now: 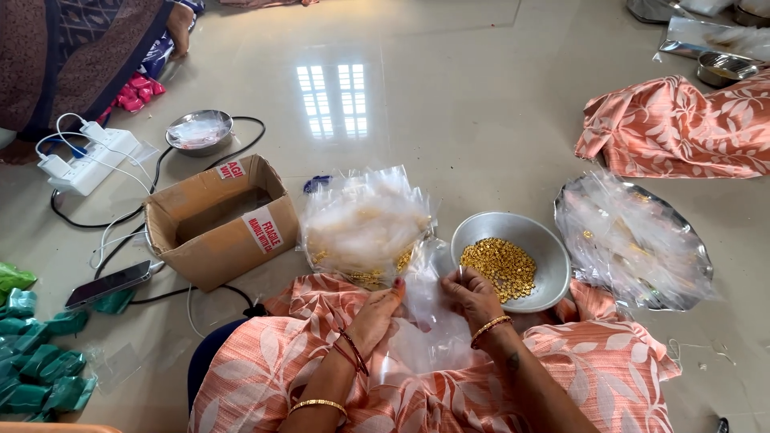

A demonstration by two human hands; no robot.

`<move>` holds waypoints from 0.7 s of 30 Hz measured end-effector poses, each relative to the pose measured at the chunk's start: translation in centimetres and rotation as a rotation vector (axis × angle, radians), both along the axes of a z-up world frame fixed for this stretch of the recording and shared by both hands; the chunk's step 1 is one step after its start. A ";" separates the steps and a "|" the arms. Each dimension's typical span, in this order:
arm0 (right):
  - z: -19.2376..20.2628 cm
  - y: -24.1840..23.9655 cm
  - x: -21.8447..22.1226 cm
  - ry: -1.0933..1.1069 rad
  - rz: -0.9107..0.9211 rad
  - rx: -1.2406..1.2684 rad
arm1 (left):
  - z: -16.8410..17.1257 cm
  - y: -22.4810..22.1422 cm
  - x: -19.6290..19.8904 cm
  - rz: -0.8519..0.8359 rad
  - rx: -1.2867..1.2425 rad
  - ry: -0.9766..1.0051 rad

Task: The person packages small gold-colored beads into plastic bags and places them in a cardboard box.

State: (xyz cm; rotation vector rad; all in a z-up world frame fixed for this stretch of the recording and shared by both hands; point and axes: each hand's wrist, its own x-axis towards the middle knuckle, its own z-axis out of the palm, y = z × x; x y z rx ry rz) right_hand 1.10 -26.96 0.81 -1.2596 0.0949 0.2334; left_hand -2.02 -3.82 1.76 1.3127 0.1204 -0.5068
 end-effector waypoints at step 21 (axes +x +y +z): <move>0.5 -1.5 1.2 0.146 0.042 0.012 | 0.6 3.7 1.9 0.234 -0.032 -0.050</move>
